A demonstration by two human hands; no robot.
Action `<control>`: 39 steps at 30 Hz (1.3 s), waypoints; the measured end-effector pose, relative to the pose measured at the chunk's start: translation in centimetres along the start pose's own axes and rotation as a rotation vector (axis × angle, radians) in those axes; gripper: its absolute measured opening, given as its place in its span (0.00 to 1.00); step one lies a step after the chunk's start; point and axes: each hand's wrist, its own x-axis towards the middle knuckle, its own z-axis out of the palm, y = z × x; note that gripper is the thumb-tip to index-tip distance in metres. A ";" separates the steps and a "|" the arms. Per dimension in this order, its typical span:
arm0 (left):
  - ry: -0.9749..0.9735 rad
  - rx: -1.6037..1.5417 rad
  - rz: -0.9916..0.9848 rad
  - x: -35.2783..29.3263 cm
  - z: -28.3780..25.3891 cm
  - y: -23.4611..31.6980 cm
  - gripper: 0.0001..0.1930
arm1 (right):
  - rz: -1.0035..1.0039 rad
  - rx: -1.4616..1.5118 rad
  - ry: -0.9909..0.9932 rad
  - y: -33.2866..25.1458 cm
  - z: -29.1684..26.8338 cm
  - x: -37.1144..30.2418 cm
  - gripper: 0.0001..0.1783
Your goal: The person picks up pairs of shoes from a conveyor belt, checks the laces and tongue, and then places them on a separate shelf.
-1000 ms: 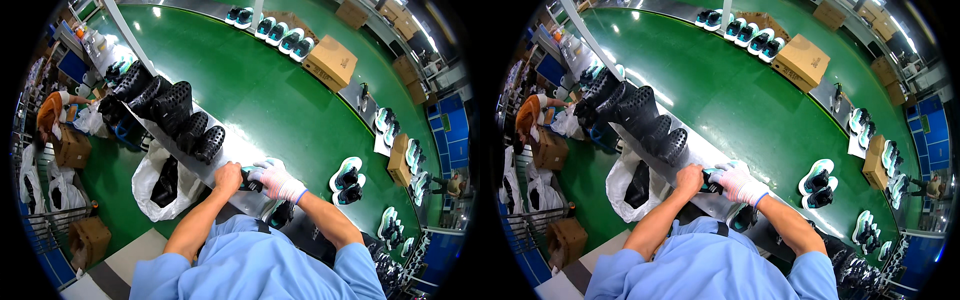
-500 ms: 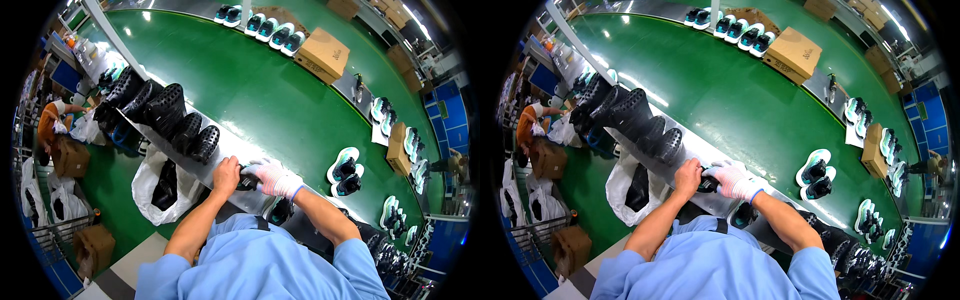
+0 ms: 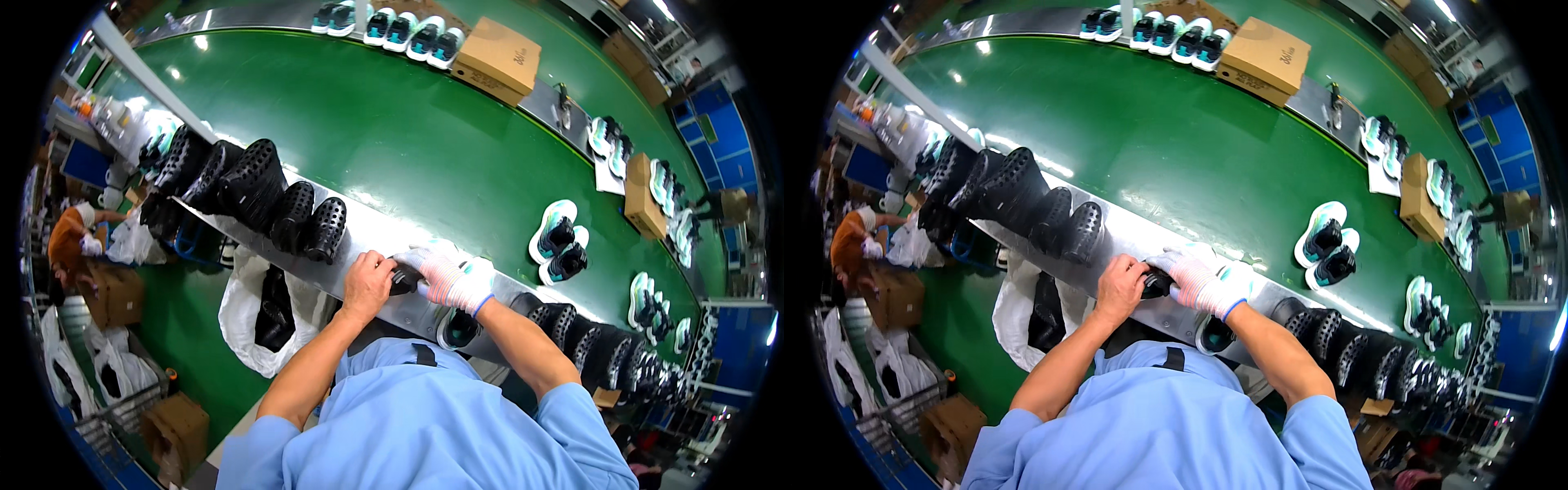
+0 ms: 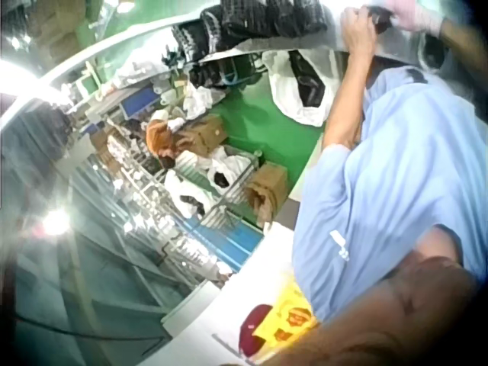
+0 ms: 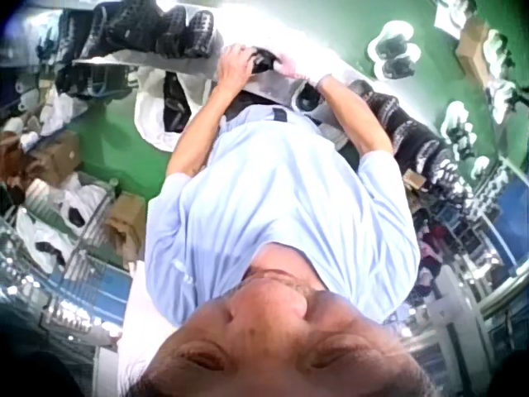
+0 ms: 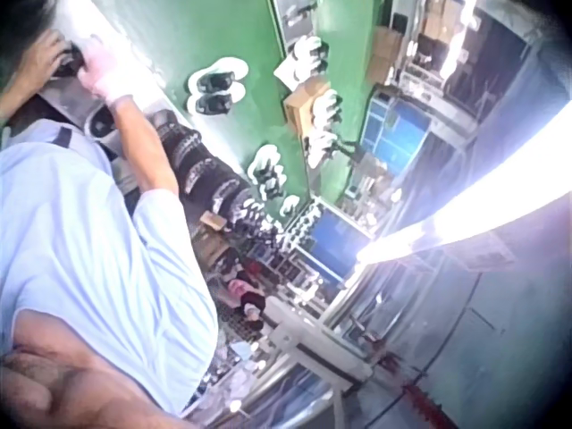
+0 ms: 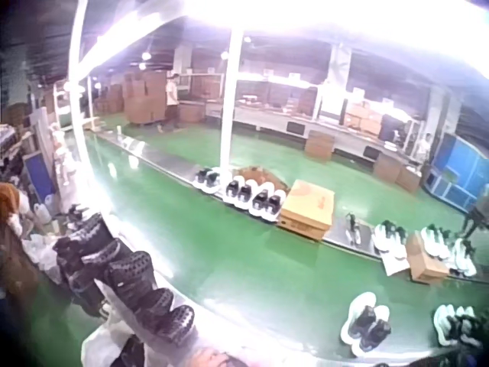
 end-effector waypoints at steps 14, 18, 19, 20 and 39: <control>-0.246 -0.018 -0.100 1.7 -1.9 2.0 0.30 | 0.066 -0.213 -0.011 0.2 1.2 0.3 0.25; -0.037 0.061 0.077 0.1 -0.5 1.9 0.25 | 0.092 -0.270 -0.002 -1.2 0.5 0.4 0.25; -0.014 0.095 0.068 -0.2 0.1 1.9 0.24 | 0.089 -0.270 0.010 -1.2 0.5 0.3 0.25; -0.005 0.121 0.094 -0.3 0.5 1.9 0.23 | 0.071 -0.277 0.017 -0.5 0.9 0.2 0.25; 0.018 0.225 0.023 -1.6 1.0 2.3 0.29 | 0.093 -0.326 0.087 0.8 3.0 -0.1 0.22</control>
